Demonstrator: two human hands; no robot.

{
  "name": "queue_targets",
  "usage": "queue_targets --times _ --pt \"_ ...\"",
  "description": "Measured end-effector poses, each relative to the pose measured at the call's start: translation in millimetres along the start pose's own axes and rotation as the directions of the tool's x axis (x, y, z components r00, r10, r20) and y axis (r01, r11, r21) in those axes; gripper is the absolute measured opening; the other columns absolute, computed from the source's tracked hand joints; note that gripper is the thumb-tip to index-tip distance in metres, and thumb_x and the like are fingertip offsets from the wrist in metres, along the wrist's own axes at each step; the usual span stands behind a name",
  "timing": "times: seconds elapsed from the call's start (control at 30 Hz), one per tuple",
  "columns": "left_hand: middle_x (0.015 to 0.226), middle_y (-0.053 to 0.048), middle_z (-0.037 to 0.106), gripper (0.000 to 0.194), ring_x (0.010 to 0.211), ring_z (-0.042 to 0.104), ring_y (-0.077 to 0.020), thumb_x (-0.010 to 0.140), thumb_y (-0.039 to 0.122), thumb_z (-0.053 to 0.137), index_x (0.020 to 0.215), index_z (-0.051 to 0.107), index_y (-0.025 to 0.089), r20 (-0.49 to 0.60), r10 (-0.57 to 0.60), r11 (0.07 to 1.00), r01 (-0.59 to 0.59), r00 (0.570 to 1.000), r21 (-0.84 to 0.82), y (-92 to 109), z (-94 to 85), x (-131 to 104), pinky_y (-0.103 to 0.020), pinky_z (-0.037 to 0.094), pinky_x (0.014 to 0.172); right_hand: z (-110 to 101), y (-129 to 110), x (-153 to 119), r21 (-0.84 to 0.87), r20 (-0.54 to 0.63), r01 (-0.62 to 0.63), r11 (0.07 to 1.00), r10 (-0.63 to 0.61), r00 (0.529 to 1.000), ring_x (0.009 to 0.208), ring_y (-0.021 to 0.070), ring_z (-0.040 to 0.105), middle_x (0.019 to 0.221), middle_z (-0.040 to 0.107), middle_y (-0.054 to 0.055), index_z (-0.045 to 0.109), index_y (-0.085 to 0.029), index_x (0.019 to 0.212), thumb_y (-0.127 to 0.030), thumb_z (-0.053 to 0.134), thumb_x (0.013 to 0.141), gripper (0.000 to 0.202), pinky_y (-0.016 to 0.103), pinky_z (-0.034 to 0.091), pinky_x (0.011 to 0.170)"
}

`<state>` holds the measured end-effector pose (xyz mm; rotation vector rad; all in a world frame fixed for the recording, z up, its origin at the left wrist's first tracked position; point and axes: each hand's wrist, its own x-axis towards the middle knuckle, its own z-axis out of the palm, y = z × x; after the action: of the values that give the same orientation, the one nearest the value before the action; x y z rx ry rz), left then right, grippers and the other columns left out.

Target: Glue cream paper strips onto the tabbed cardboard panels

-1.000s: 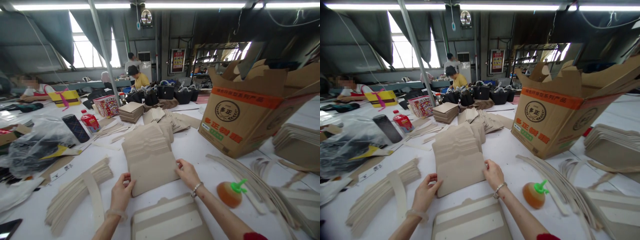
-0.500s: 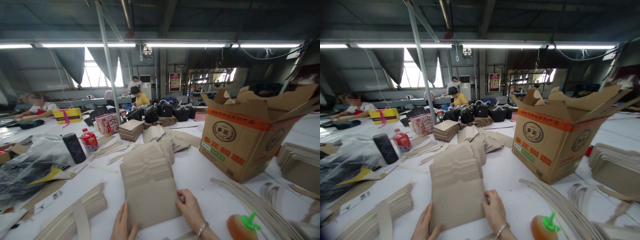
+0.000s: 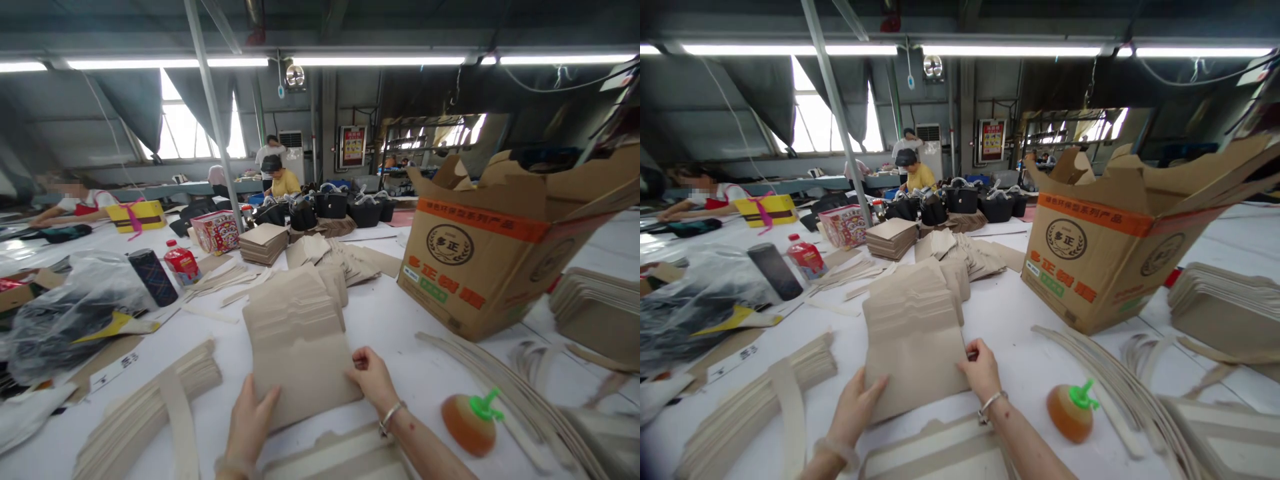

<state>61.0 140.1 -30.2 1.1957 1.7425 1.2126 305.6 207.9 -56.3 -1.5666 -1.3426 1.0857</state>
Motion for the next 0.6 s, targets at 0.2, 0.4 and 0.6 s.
queue_targets --times 0.2,0.4,0.6 --pt "0.111 -0.007 0.067 0.058 0.098 0.064 -0.0252 0.077 0.051 0.057 0.124 0.044 0.020 0.197 -0.038 0.944 0.099 0.980 -0.314 46 -9.7 -6 -0.039 0.053 0.083 -15 -29 -8 0.130 0.046 -0.034 0.991 0.029 0.999 0.072 0.0141 0.059 0.086 0.060 0.001 0.059 -0.013 0.093 -0.029 0.059 0.089 0.017 0.030 0.050 0.065" --pt "0.108 -0.004 0.068 0.053 0.087 0.066 -0.0222 0.078 0.048 0.061 0.123 0.050 0.024 0.275 -0.180 0.879 0.280 0.945 -0.387 82 -42.7 -44 -0.031 0.055 0.070 -61 -59 -57 0.285 0.252 -0.112 0.952 0.038 0.967 0.062 0.0103 0.052 0.074 0.062 0.000 0.060 -0.015 0.086 -0.046 0.066 0.075 0.033 0.020 0.038 0.053" --pt "0.069 -0.001 0.066 0.056 0.057 0.057 -0.0188 0.066 0.067 0.061 0.099 0.063 0.022 0.490 -0.412 0.887 0.461 0.768 0.022 27 -54.9 -96 -0.027 0.044 0.045 -86 -21 -112 0.156 0.355 -0.313 0.937 0.242 0.903 0.040 0.0057 0.030 0.047 0.040 -0.008 0.047 -0.018 0.062 -0.055 0.068 0.069 0.043 0.019 0.018 0.037"
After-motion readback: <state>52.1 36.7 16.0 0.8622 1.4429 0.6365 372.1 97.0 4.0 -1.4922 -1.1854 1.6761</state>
